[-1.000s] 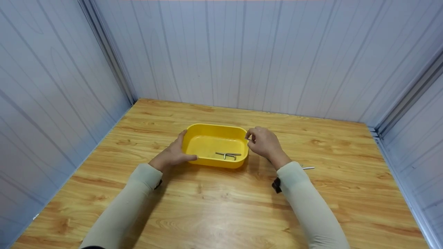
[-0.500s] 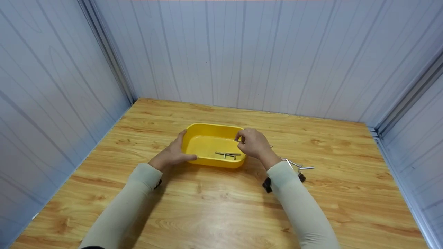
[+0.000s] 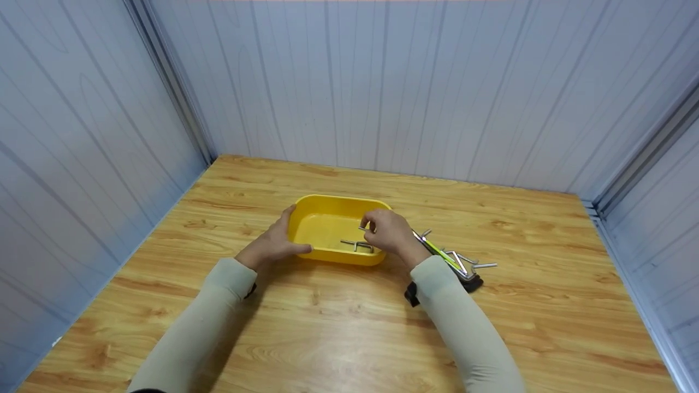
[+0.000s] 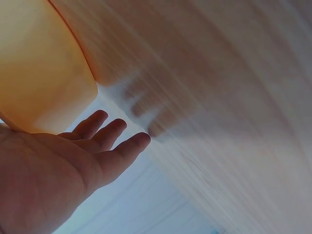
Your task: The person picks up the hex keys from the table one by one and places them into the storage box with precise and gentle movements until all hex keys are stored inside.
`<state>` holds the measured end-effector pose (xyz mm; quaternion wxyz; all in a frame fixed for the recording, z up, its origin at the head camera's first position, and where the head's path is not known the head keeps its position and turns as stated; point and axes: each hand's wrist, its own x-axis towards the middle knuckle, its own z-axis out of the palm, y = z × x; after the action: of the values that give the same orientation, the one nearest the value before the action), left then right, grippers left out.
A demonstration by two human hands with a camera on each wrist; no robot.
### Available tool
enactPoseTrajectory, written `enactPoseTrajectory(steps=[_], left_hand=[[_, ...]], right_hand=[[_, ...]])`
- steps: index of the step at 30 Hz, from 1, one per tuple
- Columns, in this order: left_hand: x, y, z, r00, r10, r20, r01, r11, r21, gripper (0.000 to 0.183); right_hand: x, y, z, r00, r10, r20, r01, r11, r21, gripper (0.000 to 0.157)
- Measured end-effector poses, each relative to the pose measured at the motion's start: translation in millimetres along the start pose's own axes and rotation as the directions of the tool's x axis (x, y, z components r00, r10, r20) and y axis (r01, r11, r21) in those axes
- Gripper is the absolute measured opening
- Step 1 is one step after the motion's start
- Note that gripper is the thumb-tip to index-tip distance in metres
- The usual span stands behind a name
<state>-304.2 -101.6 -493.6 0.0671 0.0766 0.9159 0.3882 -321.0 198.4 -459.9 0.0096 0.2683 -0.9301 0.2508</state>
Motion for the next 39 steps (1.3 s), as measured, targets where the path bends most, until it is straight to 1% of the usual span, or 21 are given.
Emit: enactPoseTrajectory(steps=[7, 12, 14, 16, 20, 23, 28, 30, 35, 39], left_hand=[[-0.2, 0.6, 0.1, 1.0, 0.024, -0.003, -0.024, 1.0, -0.014, 0.125], [2.7, 0.3, 0.3, 1.0, 0.001, 0.012, -0.001, 1.0, 0.025, 0.125], [3.3, 0.3, 0.1, 1.0, -0.002, 0.013, 0.002, 0.999, 0.037, 0.125], [3.3, -0.1, -0.2, 1.0, 0.003, 0.008, -0.003, 1.0, 0.031, 0.126], [2.8, -0.6, 0.0, 1.0, 0.011, 0.002, -0.011, 1.0, 0.015, 0.126], [2.4, -1.0, 0.3, 1.0, 0.008, 0.0, -0.008, 1.0, 0.007, 0.126], [2.2, -1.5, 0.4, 1.0, -0.009, -0.007, 0.009, 1.0, 0.017, 0.125], [2.3, -1.3, 0.5, 1.0, -0.012, -0.009, 0.012, 1.0, 0.022, 0.125], [2.5, -1.4, 1.6, 1.0, -0.014, -0.012, 0.014, 1.0, 0.025, 0.123], [2.2, -0.6, 2.2, 1.0, -0.013, -0.009, 0.013, 0.999, 0.029, 0.121]], right_hand=[[4, 3, 5.5, 1.0, 0.02, 0.014, -0.02, 1.0, 0.0, 0.016], [7, 6, 9.0, 1.0, -0.021, 0.016, 0.022, 0.997, -0.069, 0.016], [9, 6, 10.7, 0.999, -0.022, 0.024, 0.025, 0.995, -0.092, 0.016], [11, 6, 12.5, 0.999, -0.006, 0.04, 0.01, 0.995, -0.1, 0.016], [15, 5, 16.0, 0.995, 0.058, 0.081, -0.05, 0.993, -0.105, 0.016], [18, 4, 19.0, 0.99, 0.095, 0.106, -0.08, 0.988, -0.135, 0.014], [20, 1, 23.0, 0.986, 0.103, 0.131, -0.075, 0.976, -0.203, 0.017], [20, 0, 24.1, 0.984, 0.117, 0.136, -0.086, 0.973, -0.214, 0.017], [21, -1, 26.8, 0.978, 0.149, 0.145, -0.112, 0.965, -0.236, 0.012], [21, 0, 28.7, 0.98, 0.144, 0.137, -0.106, 0.962, -0.252, 0.009]])
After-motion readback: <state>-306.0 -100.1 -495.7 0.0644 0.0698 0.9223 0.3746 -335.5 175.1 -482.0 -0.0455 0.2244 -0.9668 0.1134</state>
